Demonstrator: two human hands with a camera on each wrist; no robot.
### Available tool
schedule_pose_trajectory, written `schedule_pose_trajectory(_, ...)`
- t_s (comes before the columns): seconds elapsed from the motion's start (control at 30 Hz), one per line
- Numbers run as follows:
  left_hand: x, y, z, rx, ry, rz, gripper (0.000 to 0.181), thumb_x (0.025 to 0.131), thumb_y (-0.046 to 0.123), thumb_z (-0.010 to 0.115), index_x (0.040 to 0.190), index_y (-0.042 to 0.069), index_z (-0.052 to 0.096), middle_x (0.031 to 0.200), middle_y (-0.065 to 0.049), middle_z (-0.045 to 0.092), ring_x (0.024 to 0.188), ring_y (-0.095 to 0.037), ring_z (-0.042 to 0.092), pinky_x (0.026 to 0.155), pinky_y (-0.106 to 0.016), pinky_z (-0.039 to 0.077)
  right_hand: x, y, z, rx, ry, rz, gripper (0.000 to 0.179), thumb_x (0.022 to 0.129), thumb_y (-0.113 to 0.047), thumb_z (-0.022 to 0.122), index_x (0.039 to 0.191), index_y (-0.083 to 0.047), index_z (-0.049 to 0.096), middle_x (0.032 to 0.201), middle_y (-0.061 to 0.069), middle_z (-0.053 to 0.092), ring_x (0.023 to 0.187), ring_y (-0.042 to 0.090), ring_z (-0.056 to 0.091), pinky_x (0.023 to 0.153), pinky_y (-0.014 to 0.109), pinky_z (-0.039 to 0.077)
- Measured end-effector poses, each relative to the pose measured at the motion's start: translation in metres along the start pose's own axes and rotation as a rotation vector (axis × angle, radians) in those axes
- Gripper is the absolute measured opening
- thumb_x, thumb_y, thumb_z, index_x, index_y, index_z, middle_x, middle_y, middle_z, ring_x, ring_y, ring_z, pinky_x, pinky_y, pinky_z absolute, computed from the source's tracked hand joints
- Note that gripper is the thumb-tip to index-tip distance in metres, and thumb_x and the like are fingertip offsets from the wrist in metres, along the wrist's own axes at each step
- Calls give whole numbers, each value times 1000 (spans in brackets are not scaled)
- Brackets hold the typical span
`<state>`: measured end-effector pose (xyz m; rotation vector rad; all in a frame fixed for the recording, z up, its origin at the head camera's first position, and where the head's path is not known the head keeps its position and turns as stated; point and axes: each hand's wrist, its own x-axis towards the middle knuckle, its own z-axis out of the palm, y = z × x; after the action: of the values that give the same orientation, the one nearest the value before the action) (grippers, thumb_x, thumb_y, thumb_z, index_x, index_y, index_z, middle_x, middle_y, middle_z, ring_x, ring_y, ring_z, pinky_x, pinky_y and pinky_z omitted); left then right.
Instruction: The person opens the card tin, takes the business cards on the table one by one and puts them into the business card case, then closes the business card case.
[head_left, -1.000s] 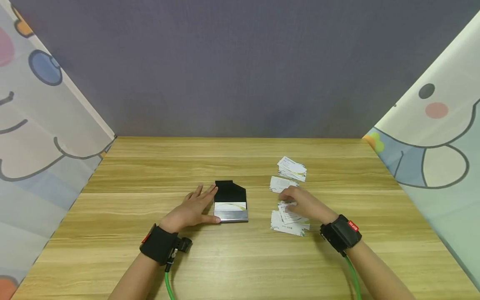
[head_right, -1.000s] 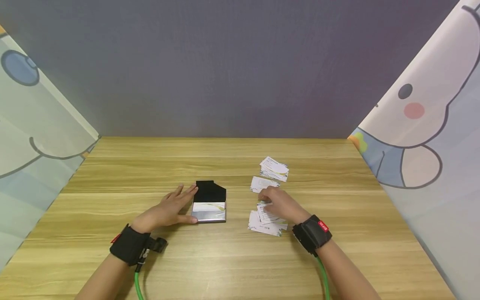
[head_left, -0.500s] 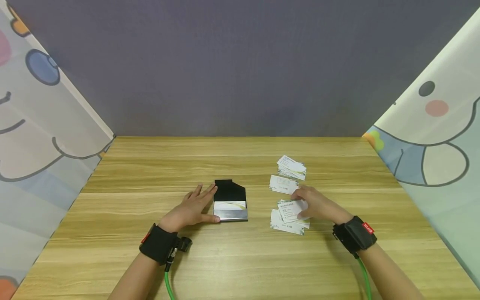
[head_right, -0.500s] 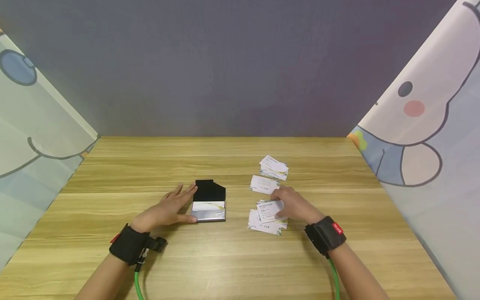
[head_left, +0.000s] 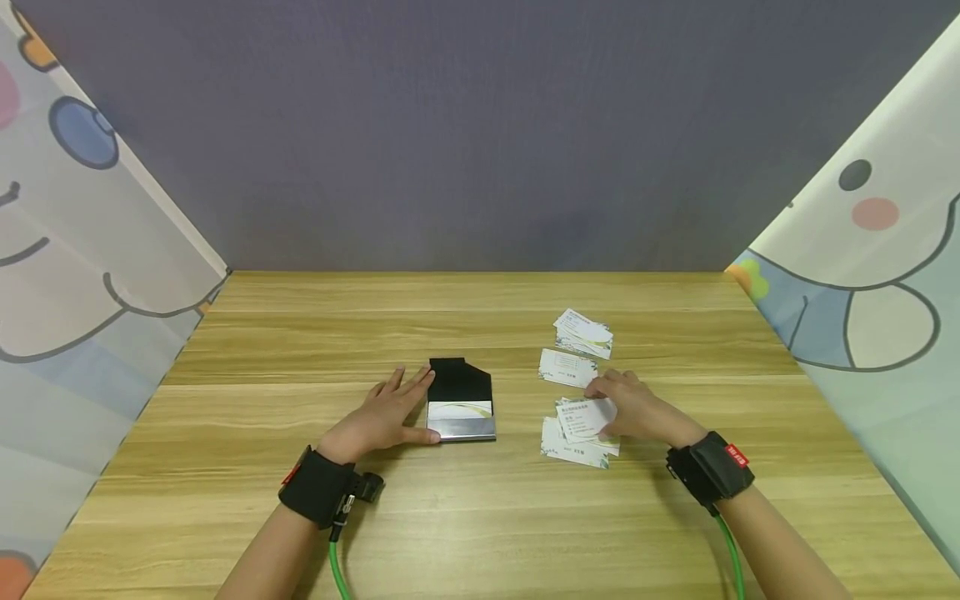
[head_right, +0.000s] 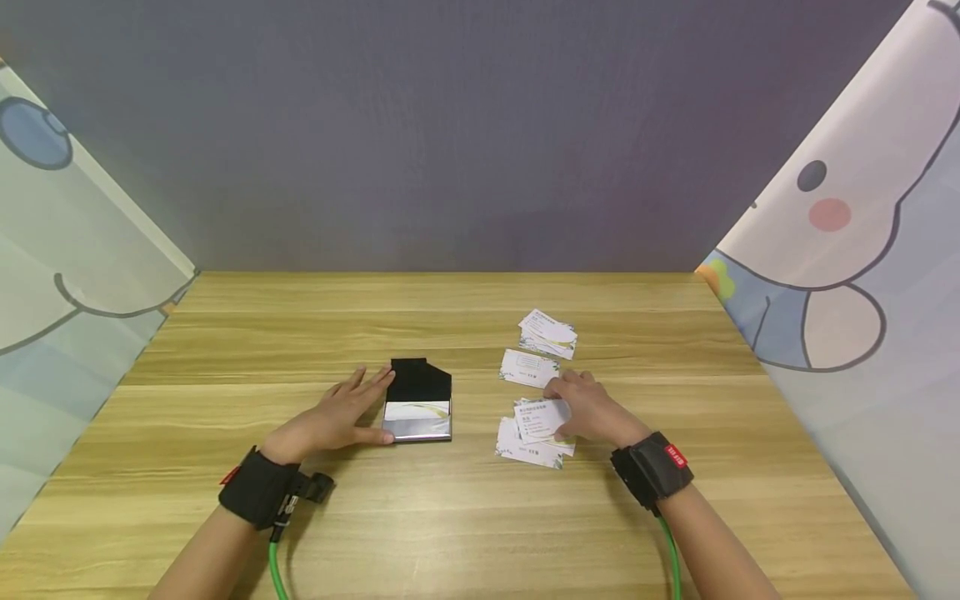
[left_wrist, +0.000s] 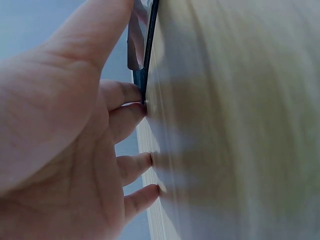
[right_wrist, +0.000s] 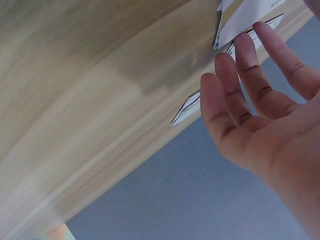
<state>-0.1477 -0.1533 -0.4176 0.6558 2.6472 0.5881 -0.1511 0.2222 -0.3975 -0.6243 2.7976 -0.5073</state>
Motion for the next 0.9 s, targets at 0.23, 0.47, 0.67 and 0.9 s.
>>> schedule_pose_trajectory(0.23,0,0,0,0,16,14,93,78,51,63,147,9,17,154,-9,11,139,-42,3,107,-62,11,-1,-1,0,3,7,32,55,59,-11,83,108,-4,61,102,10,53,94,27,44,80,44,38)
schedule_pose_trajectory(0.47,0,1,-1,-6,14,9,93,78,50,64,147,9,17,154,-9,10,139,-42,3,107,-62,11,0,0,-1,1,37,26,42,65,-10,80,102,-4,62,100,9,51,92,27,45,78,43,39)
schedule_pose_trajectory(0.67,0,0,-1,-6,10,11,93,78,50,63,147,9,17,154,-9,10,139,-42,3,106,-63,11,3,2,-3,57,62,-20,17,79,-1,68,94,-4,63,96,8,62,94,26,58,79,41,46)
schedule_pose_trajectory(0.9,0,0,0,-4,9,16,93,79,51,63,147,9,17,154,-10,10,139,-43,3,106,-63,11,1,3,-7,128,85,-75,19,83,11,54,89,-4,63,92,9,64,92,26,62,75,37,51)
